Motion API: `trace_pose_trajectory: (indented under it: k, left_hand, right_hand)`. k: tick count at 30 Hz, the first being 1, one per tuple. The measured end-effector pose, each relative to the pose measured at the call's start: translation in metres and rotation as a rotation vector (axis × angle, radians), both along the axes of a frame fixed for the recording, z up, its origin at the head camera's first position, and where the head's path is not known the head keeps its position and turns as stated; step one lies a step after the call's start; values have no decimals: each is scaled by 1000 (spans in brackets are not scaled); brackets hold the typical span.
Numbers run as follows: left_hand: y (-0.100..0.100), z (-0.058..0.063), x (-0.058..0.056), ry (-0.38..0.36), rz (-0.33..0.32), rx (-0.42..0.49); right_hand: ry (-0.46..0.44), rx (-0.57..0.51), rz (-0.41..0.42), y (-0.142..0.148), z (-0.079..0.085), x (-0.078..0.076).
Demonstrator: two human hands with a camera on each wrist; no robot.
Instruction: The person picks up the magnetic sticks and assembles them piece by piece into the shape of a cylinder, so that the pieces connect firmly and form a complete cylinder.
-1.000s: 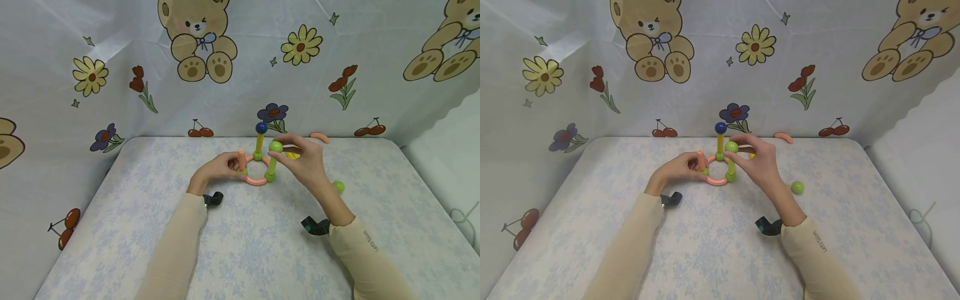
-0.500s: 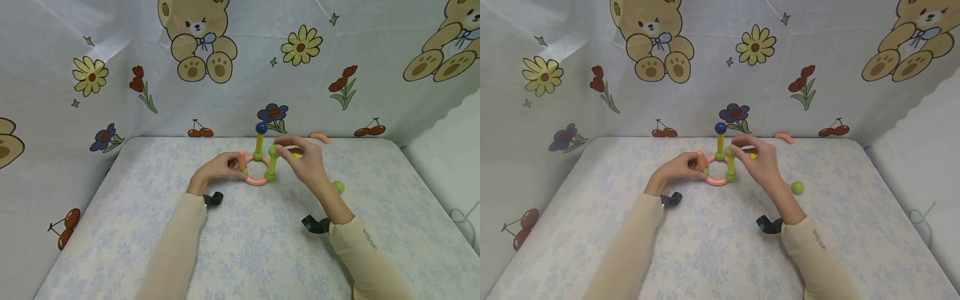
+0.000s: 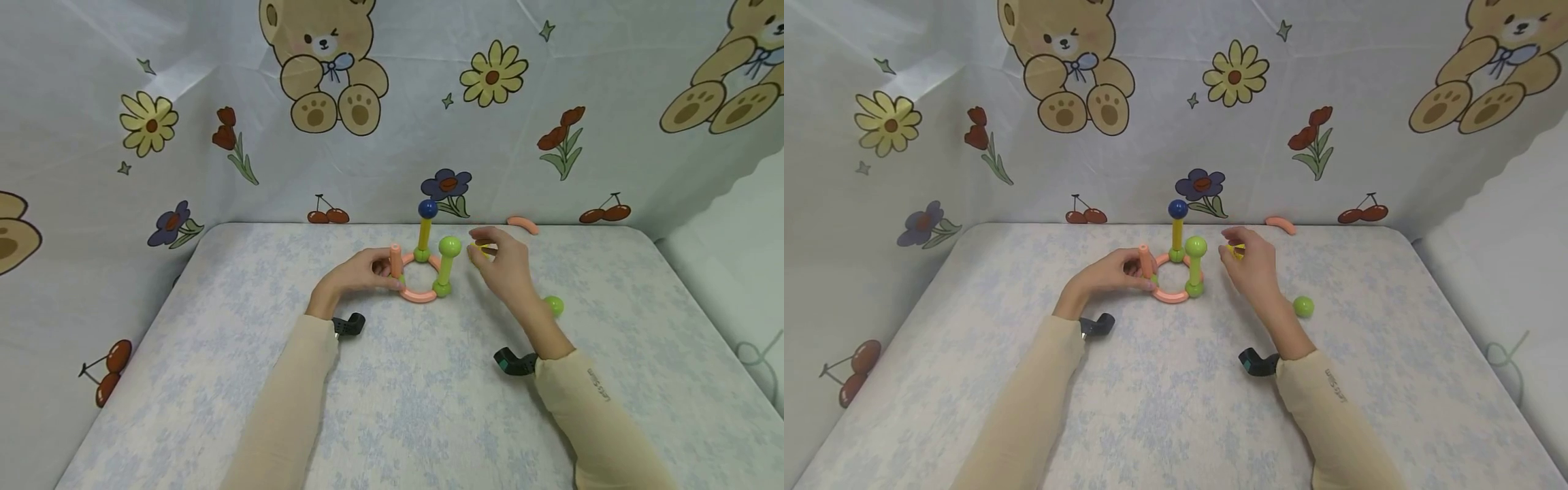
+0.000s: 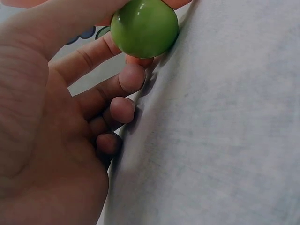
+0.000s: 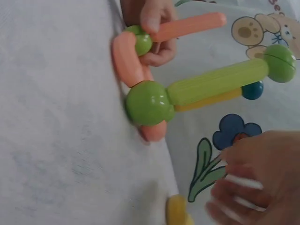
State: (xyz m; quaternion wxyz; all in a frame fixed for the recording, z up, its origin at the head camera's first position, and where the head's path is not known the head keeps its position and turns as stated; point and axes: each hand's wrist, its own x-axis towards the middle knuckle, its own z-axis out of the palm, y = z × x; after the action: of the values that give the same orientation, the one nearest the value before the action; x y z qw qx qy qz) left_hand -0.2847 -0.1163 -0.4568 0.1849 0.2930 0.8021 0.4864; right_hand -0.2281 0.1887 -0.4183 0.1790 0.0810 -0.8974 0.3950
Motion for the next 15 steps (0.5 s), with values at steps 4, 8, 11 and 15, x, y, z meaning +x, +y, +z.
trace_pose_trajectory:
  k: [4,8,11,15]
  left_hand:
    - [0,1,0,-8,4,1]
    - [0,2,1,-2,10,-9]
    - [0,2,1,4,14,-10]
    - [0,1,1,3,26,-22]
  right_hand:
    - [-162,165,33,0,-9,-2]
    - [-205,219,46,0,-16,-3]
    - [-177,219,40,0,-20,-2]
    - [-140,229,20,-1,-25,-1]
